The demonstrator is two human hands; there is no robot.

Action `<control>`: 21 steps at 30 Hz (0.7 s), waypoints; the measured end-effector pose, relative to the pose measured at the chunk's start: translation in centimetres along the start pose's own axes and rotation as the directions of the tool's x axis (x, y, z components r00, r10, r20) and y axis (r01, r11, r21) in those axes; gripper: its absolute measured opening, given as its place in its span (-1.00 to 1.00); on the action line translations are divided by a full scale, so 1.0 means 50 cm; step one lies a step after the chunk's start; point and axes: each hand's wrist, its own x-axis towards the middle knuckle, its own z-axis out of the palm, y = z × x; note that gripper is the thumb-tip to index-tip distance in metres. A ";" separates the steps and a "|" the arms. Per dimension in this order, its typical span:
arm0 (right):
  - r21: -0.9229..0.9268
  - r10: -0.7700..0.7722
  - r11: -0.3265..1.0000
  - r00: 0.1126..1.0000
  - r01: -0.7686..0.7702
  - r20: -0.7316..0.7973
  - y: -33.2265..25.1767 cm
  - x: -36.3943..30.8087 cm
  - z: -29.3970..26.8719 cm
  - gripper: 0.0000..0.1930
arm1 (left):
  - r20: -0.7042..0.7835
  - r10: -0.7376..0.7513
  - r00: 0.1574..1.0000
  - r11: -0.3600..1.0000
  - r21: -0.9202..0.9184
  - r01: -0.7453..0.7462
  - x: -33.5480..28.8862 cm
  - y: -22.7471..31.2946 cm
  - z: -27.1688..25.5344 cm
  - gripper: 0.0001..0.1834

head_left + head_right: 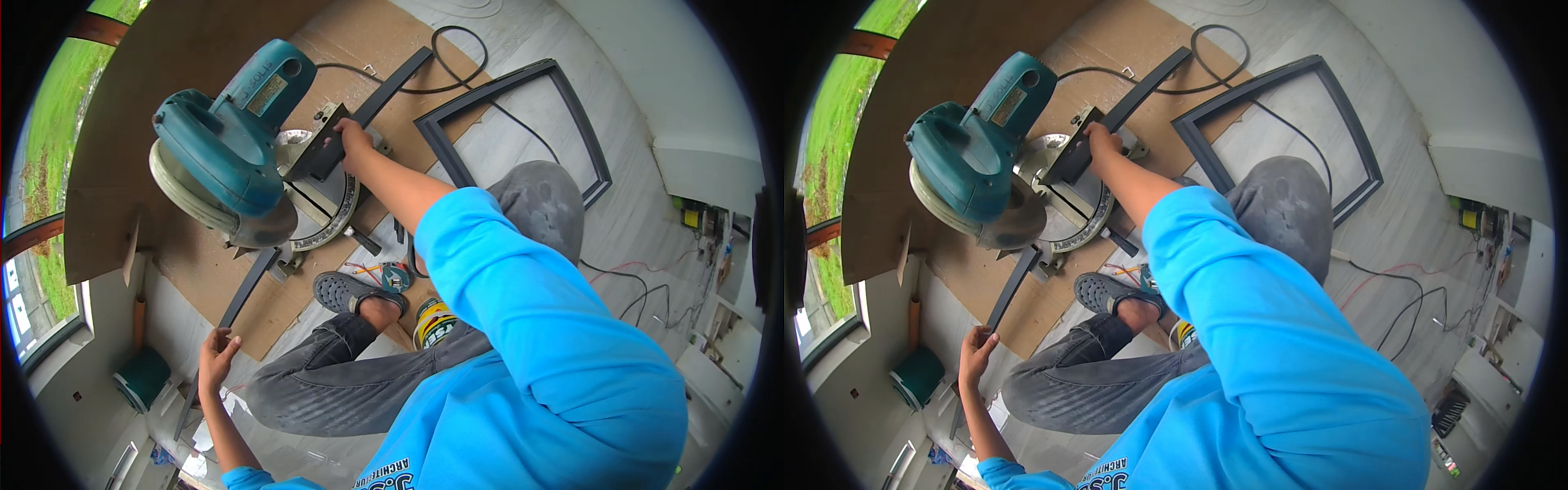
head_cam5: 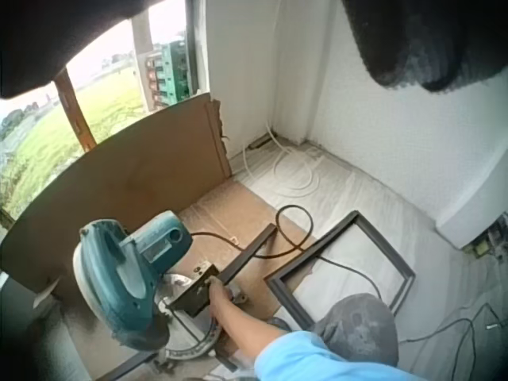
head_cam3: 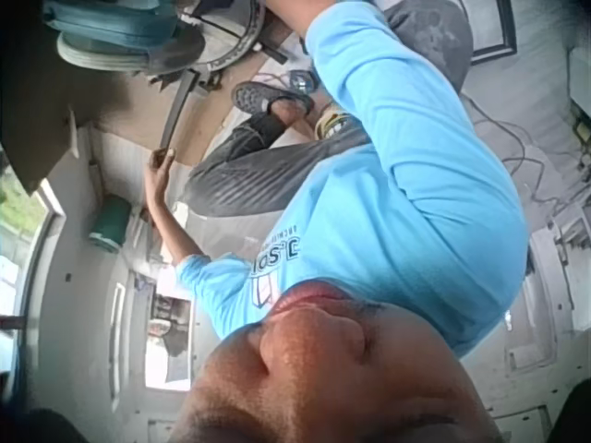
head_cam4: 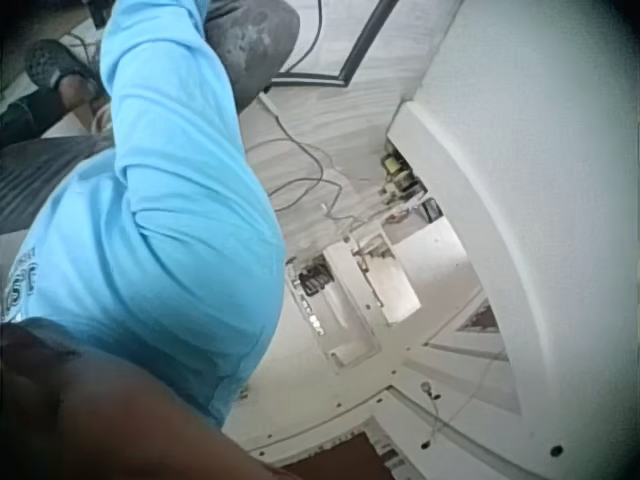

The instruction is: Measuring and cutting metal pieces to assemble a frame using a miter saw.

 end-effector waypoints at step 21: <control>0.275 -0.692 0.721 0.685 0.636 0.229 -0.318 -0.595 -0.233 -0.64 | -0.696 0.708 0.115 0.467 0.339 -0.817 -0.149 0.708 0.446 -0.56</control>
